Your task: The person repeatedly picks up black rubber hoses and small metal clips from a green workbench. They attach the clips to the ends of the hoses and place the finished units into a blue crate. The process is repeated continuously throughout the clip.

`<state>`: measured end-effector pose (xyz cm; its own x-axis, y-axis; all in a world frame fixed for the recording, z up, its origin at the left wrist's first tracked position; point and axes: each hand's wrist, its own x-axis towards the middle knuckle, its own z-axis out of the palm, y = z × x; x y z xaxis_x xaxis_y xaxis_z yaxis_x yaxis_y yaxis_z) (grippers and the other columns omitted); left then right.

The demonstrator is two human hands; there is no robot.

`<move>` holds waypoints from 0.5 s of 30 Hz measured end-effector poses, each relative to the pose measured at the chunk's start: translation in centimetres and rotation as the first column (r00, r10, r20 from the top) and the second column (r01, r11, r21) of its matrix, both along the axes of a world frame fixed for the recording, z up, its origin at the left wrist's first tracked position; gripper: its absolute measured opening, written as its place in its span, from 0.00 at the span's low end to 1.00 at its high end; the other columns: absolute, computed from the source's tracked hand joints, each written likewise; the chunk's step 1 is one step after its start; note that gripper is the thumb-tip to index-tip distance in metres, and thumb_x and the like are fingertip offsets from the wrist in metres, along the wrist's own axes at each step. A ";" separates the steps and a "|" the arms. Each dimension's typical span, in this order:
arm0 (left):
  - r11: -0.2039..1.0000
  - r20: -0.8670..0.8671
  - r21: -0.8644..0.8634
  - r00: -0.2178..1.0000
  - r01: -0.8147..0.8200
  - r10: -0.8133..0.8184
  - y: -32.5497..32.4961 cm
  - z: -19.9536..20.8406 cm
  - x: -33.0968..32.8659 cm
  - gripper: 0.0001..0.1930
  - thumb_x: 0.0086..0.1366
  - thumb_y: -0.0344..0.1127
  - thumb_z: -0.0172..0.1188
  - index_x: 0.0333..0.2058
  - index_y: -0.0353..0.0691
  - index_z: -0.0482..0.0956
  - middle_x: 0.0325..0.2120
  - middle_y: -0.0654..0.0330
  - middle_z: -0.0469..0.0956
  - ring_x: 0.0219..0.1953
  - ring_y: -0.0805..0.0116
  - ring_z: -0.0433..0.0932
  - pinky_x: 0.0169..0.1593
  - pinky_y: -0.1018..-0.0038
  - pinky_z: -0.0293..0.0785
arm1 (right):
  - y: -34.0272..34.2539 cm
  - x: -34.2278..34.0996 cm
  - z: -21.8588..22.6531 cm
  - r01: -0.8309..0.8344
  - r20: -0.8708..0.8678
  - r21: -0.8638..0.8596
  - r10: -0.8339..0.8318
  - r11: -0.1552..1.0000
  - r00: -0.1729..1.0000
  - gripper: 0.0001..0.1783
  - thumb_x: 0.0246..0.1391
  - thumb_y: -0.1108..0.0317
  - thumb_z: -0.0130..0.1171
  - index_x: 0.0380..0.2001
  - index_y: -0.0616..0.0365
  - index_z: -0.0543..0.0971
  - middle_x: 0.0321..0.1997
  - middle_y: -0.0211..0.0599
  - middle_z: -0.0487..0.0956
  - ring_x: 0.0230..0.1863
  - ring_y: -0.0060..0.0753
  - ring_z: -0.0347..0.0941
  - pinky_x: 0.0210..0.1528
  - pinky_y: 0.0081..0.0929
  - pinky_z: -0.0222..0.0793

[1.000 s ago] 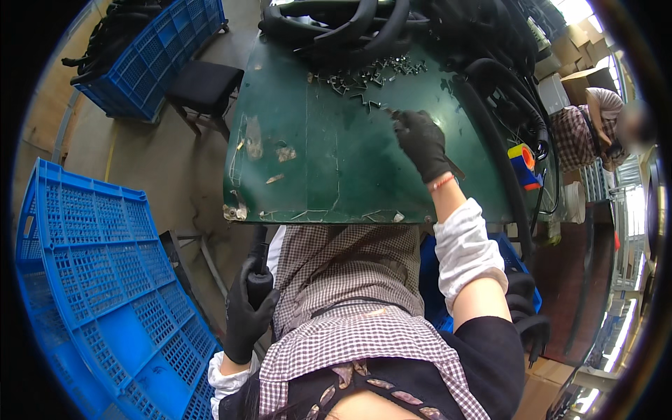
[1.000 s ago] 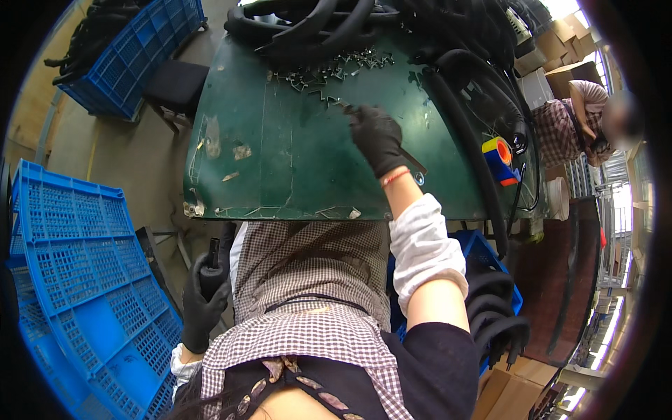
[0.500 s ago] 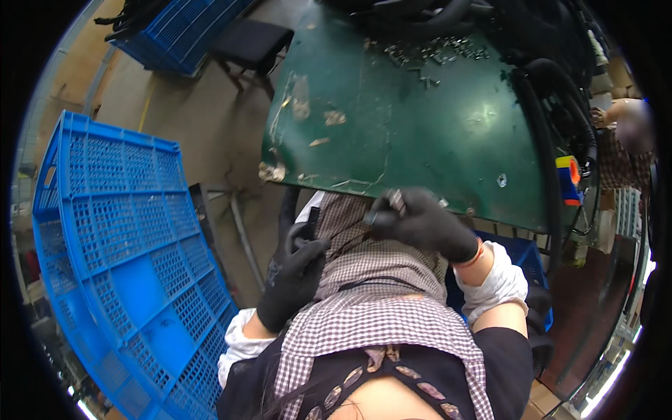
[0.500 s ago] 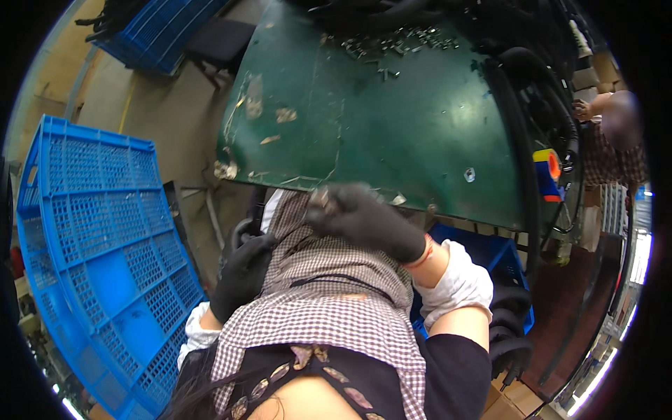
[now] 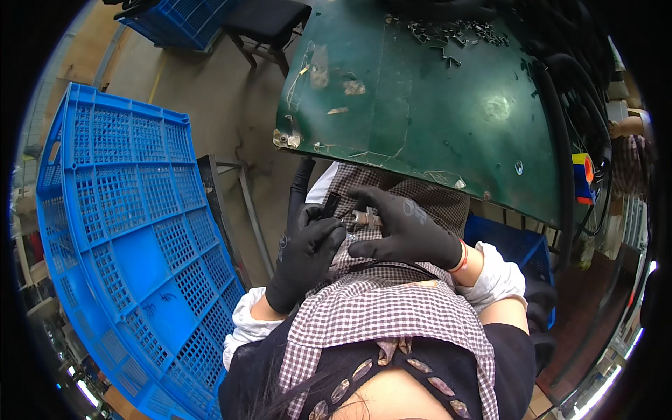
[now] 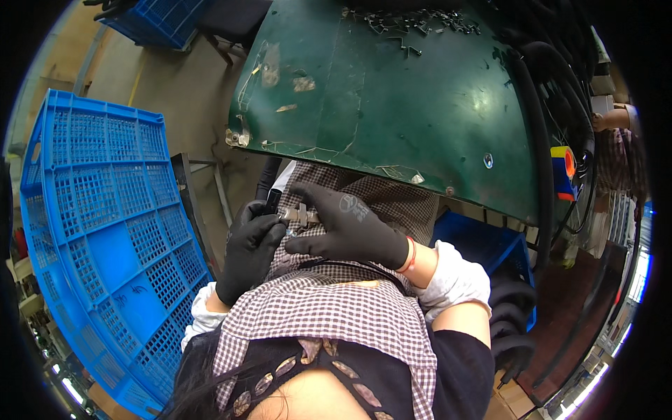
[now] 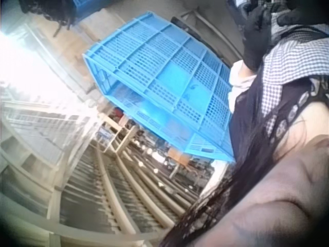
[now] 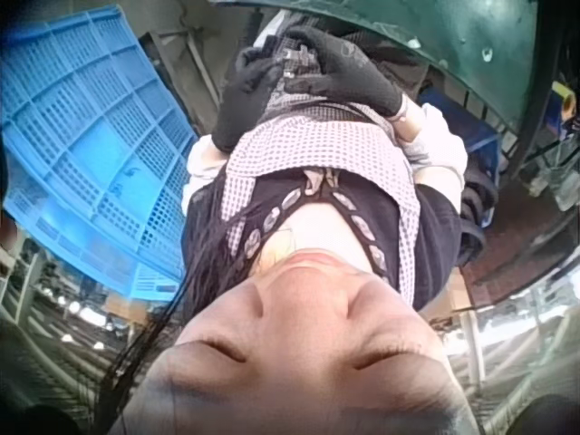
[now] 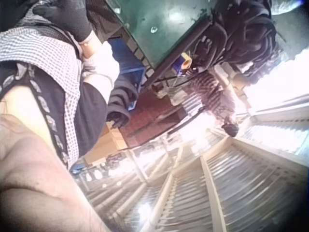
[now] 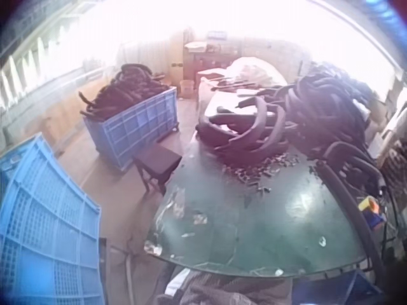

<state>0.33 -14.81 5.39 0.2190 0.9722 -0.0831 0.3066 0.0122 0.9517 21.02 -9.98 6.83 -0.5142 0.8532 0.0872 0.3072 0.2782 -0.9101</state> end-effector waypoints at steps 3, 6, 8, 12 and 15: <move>0.998 0.059 -0.023 0.997 0.054 -0.052 0.1 0.4 -0.2 0.11 0.62 0.27 0.59 0.43 0.33 0.79 0.42 0.52 0.72 0.46 0.61 0.74 0.48 0.69 0.70 | 0.0 -0.1 1.3 -0.238 0.183 0.031 0.229 0.971 0.956 0.35 0.46 0.58 0.69 0.56 0.57 0.71 0.47 0.48 0.77 0.36 0.44 0.80 0.37 0.36 0.75; 0.993 0.099 -0.070 0.991 0.100 -0.093 0.1 0.7 -0.1 0.10 0.62 0.26 0.58 0.43 0.32 0.79 0.41 0.52 0.73 0.44 0.62 0.74 0.46 0.70 0.70 | -0.1 -0.1 0.6 -0.280 0.248 0.139 0.240 0.950 0.938 0.33 0.41 0.62 0.69 0.54 0.55 0.73 0.44 0.41 0.78 0.36 0.44 0.80 0.33 0.37 0.76; 0.994 0.096 -0.035 0.990 0.104 -0.100 0.1 0.3 -0.2 0.10 0.62 0.26 0.59 0.42 0.32 0.79 0.41 0.52 0.74 0.44 0.61 0.74 0.46 0.70 0.70 | -0.1 -0.1 0.7 -0.279 0.283 0.188 0.220 0.942 0.934 0.30 0.40 0.63 0.69 0.50 0.54 0.75 0.43 0.39 0.79 0.35 0.42 0.80 0.31 0.36 0.76; 0.999 0.071 0.007 0.996 0.051 -0.052 -0.2 0.1 -0.4 0.09 0.61 0.25 0.58 0.40 0.31 0.79 0.41 0.51 0.74 0.43 0.61 0.75 0.46 0.70 0.70 | -0.2 0.4 -0.2 -0.298 0.325 0.231 0.215 0.926 0.921 0.38 0.30 0.67 0.73 0.51 0.56 0.75 0.43 0.42 0.79 0.33 0.45 0.80 0.31 0.35 0.76; 0.995 0.129 0.033 0.987 0.092 -0.096 -0.1 -0.2 -0.5 0.08 0.62 0.25 0.58 0.40 0.30 0.79 0.42 0.51 0.74 0.43 0.61 0.75 0.47 0.70 0.70 | -0.3 0.4 0.0 -0.278 0.293 0.273 0.196 0.921 0.936 0.36 0.29 0.63 0.74 0.49 0.57 0.76 0.41 0.42 0.79 0.32 0.44 0.80 0.30 0.35 0.76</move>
<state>-0.20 -14.91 5.18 0.3169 0.9482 -0.0216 0.1786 -0.0373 0.9832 21.46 -10.25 6.79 -0.7374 0.6558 0.1618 0.4075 0.6229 -0.6678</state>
